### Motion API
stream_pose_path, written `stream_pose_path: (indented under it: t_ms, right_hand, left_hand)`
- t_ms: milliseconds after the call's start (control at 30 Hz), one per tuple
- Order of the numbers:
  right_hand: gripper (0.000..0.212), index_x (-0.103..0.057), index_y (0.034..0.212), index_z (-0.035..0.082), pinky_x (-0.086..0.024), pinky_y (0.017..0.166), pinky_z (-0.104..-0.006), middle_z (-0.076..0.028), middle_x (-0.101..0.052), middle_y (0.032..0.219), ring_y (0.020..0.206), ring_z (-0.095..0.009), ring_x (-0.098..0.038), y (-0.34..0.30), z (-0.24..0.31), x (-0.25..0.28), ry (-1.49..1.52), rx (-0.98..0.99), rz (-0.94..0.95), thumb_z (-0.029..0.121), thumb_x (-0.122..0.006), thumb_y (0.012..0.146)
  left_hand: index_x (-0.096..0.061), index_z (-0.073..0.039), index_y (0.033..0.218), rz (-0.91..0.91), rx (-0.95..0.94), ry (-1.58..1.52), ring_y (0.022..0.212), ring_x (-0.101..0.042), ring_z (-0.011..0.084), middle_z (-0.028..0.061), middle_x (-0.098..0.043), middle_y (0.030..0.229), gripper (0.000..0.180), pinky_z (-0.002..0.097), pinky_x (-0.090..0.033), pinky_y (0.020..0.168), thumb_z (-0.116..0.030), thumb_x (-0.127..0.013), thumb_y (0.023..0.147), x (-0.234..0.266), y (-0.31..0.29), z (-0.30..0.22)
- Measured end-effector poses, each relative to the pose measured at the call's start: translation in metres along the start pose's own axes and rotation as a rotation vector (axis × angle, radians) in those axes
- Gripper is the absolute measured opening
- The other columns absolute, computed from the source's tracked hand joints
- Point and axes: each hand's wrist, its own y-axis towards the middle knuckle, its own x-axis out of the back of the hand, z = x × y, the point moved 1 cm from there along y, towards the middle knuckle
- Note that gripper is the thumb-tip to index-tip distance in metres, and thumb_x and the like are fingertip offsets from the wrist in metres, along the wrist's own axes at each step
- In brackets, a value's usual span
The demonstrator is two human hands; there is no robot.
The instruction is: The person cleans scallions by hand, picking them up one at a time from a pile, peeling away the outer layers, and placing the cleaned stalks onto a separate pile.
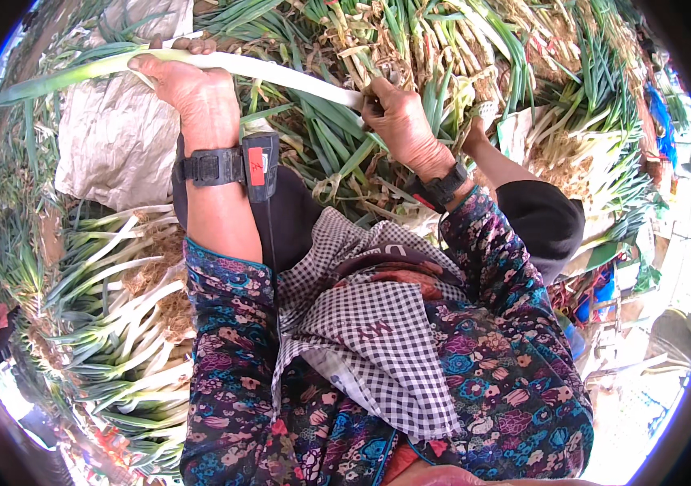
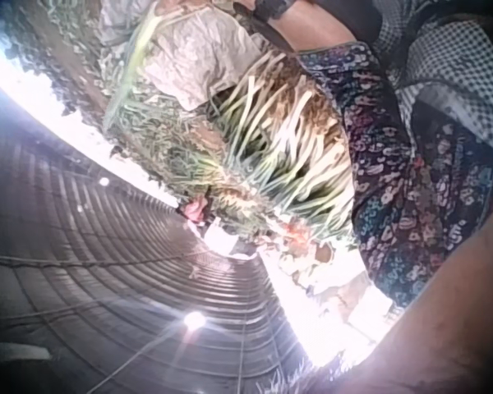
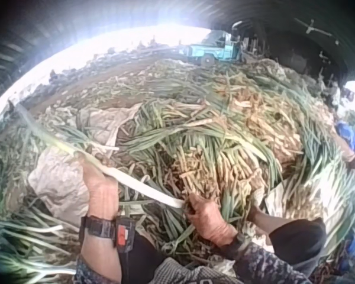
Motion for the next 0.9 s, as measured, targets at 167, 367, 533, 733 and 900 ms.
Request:
stream_pose_path:
  t_ms: [167,367,533,733,900]
  right_hand:
    - [0.015,-0.058,0.094,-0.005,-0.053,0.055,-0.0234,-0.010,-0.065,0.075,0.055,-0.013,-0.061,-0.006,-0.004,0.008,1.044,-0.696,0.077,0.011,-0.055,0.093]
    - [0.019,-0.052,0.104,-0.005,-0.049,0.060,-0.0216,-0.012,-0.062,0.093,0.066,-0.011,-0.056,-0.051,-0.041,0.011,1.937,-0.758,-0.051,0.011,-0.054,0.094]
    - [0.020,-0.058,0.106,-0.003,-0.047,0.065,-0.0219,-0.010,-0.063,0.089,0.076,-0.009,-0.059,-0.085,-0.072,0.051,0.975,-0.813,0.215,0.012,-0.054,0.094]
    - [0.021,-0.062,0.105,-0.003,-0.052,0.059,-0.0340,-0.015,-0.065,0.084,0.066,-0.023,-0.065,-0.044,0.008,0.058,0.307,-0.214,0.224,0.013,-0.056,0.093]
    - [0.020,-0.060,0.102,-0.004,-0.050,0.060,-0.0354,-0.017,-0.061,0.074,0.064,-0.027,-0.062,-0.043,0.003,0.028,0.319,0.018,0.357,0.012,-0.056,0.091]
  left_hand:
    - [-0.051,-0.012,0.106,0.353,0.116,-0.044,0.054,-0.035,0.0143,-0.0008,-0.039,0.064,0.060,0.0285,-0.032,0.049,-0.068,-0.036,0.091,0.000,0.012,-0.013]
    - [-0.052,-0.002,0.106,0.771,0.226,-0.238,0.059,-0.033,0.0114,-0.0032,-0.034,0.062,0.063,0.0242,-0.031,0.053,-0.062,-0.052,0.086,-0.002,0.007,-0.020]
    - [-0.057,-0.005,0.107,0.760,0.294,-0.294,0.055,-0.029,0.0096,-0.0045,-0.034,0.057,0.075,0.0251,-0.028,0.051,-0.073,-0.052,0.077,0.000,0.013,-0.020]
    - [-0.060,-0.005,0.104,0.798,0.370,-0.315,0.054,-0.029,0.0097,-0.0057,-0.035,0.057,0.074,0.0248,-0.027,0.048,-0.074,-0.053,0.076,-0.013,0.008,-0.017]
    - [-0.053,-0.012,0.082,0.565,0.198,0.011,0.052,-0.033,0.0098,-0.0035,-0.037,0.057,0.068,0.0226,-0.029,0.047,-0.079,-0.044,0.078,-0.022,-0.016,-0.003]
